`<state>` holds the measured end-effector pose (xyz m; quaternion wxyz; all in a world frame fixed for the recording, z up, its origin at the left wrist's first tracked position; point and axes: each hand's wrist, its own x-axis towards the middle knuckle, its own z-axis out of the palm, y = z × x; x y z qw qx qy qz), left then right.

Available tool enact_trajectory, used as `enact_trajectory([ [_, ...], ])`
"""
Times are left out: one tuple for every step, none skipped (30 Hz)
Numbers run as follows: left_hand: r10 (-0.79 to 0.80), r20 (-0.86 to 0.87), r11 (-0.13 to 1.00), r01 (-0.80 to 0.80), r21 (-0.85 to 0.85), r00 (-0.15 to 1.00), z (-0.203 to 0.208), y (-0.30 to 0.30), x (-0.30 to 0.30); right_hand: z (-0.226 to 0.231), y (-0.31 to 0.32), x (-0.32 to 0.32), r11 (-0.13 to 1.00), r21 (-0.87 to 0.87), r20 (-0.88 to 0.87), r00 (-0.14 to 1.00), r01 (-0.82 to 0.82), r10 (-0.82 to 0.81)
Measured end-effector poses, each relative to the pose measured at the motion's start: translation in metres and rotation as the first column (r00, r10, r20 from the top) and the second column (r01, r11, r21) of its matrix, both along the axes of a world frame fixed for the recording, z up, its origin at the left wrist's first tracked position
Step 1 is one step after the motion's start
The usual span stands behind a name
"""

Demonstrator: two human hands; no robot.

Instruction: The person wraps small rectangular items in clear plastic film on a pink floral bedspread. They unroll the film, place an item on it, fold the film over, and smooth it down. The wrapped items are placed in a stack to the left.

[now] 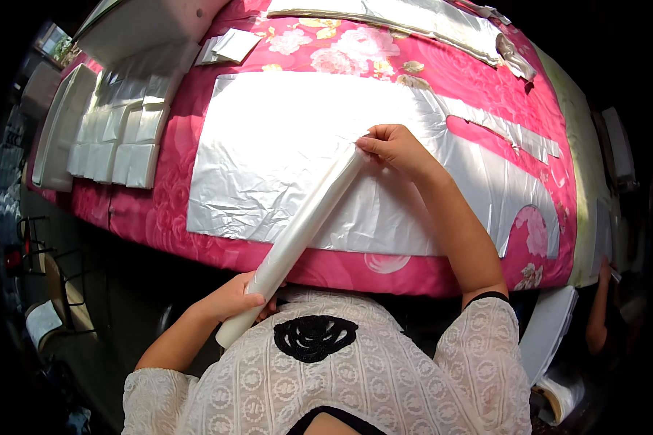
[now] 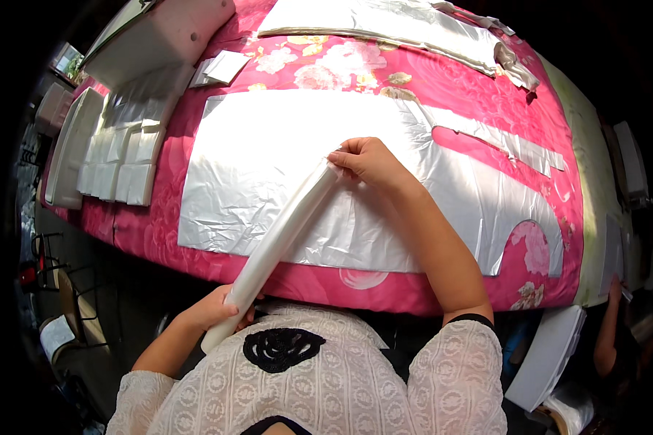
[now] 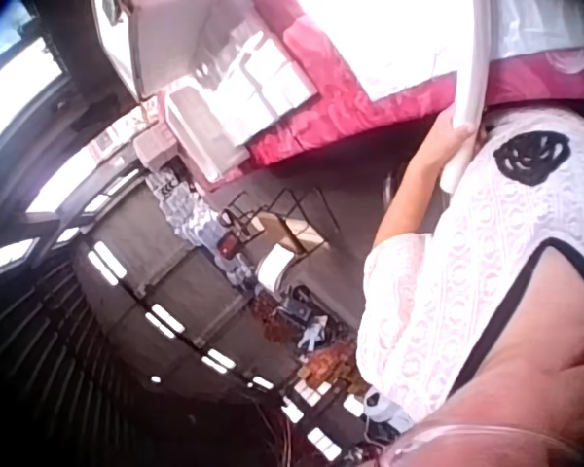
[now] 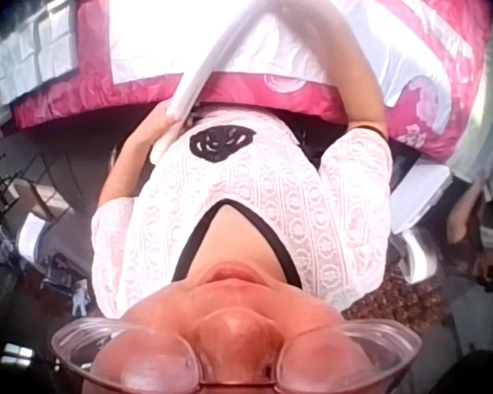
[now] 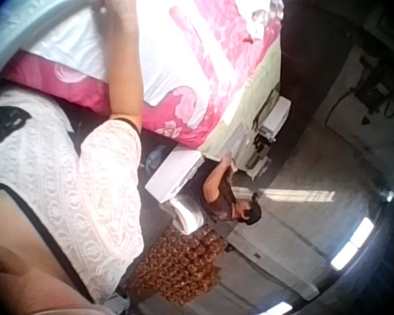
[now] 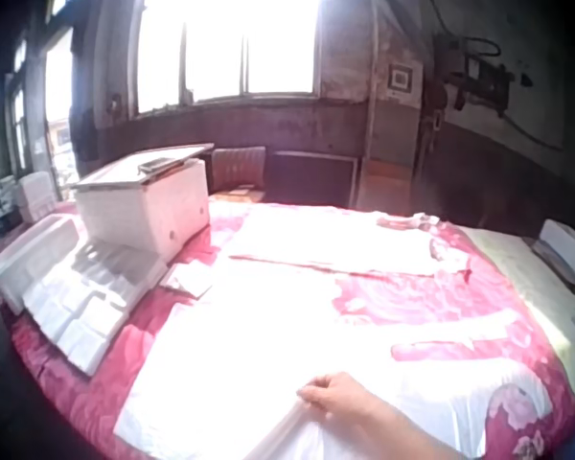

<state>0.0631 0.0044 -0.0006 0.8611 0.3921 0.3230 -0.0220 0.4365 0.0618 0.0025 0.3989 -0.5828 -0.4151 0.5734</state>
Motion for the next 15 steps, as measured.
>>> enact_trajectory([
  [-0.001, -0.017, 1.000, 0.000, -0.010, 1.000, 0.001, 0.001, -0.001, -0.001, 0.001, 0.006, 0.998, 0.016, 0.050, 0.997, 0.054, -0.055],
  [-0.004, -0.032, 1.000, 0.003, -0.018, 0.999, 0.003, 0.003, -0.001, -0.003, 0.004, 0.018, 0.993, 0.038, 0.099, 0.989, 0.109, -0.113],
  [-0.039, -0.061, 0.999, 0.038, -0.018, 0.997, 0.002, 0.004, -0.004, -0.005, 0.006, 0.033, 0.984, 0.062, 0.147, 0.973, 0.169, -0.176],
  [-0.074, -0.090, 0.997, 0.073, -0.020, 0.993, 0.001, 0.004, -0.011, -0.012, 0.009, 0.054, 0.966, 0.121, 0.198, 0.948, 0.229, -0.250],
  [-0.107, -0.119, 0.994, 0.106, -0.022, 0.987, -0.001, 0.004, -0.019, -0.020, 0.011, 0.078, 0.942, 0.183, 0.244, 0.915, 0.283, -0.322],
  [-0.138, -0.135, 0.990, 0.138, -0.010, 0.981, -0.003, 0.002, -0.028, -0.021, 0.009, 0.100, 0.916, 0.223, 0.338, 0.855, 0.334, -0.394],
  [-0.164, -0.148, 0.986, 0.166, 0.004, 0.975, -0.006, 0.000, -0.038, -0.021, 0.006, 0.122, 0.887, 0.271, 0.426, 0.779, 0.375, -0.460],
  [-0.202, -0.161, 0.978, 0.207, 0.014, 0.966, -0.008, 0.002, -0.046, -0.021, -0.001, 0.151, 0.853, 0.283, 0.429, 0.737, 0.439, -0.522],
  [-0.243, -0.173, 0.969, 0.249, 0.010, 0.954, -0.009, 0.006, -0.055, -0.023, -0.009, 0.178, 0.816, 0.295, 0.430, 0.694, 0.497, -0.578],
  [-0.285, -0.186, 0.957, 0.291, 0.004, 0.940, -0.008, 0.011, -0.063, -0.026, -0.020, 0.206, 0.800, 0.294, 0.401, 0.693, 0.522, -0.599],
  [-0.319, -0.200, 0.946, 0.325, 0.000, 0.927, -0.005, 0.013, -0.064, -0.023, -0.024, 0.213, 0.788, 0.294, 0.370, 0.696, 0.541, -0.615],
  [-0.335, -0.151, 0.941, 0.337, -0.015, 0.930, 0.000, 0.018, -0.063, -0.025, -0.025, 0.217, 0.795, 0.318, 0.358, 0.711, 0.516, -0.605],
  [-0.389, -0.172, 0.912, 0.404, 0.066, 0.905, 0.003, 0.025, -0.058, -0.027, -0.026, 0.221, 0.800, 0.341, 0.347, 0.725, 0.493, -0.595],
  [-0.431, -0.201, 0.876, 0.461, 0.139, 0.880, 0.005, 0.030, -0.053, -0.024, -0.024, 0.216, 0.809, 0.361, 0.333, 0.745, 0.465, -0.577],
  [-0.473, -0.230, 0.828, 0.518, 0.212, 0.850, 0.012, 0.038, -0.043, -0.012, -0.020, 0.194, 0.823, 0.275, 0.324, 0.758, 0.497, -0.566],
])
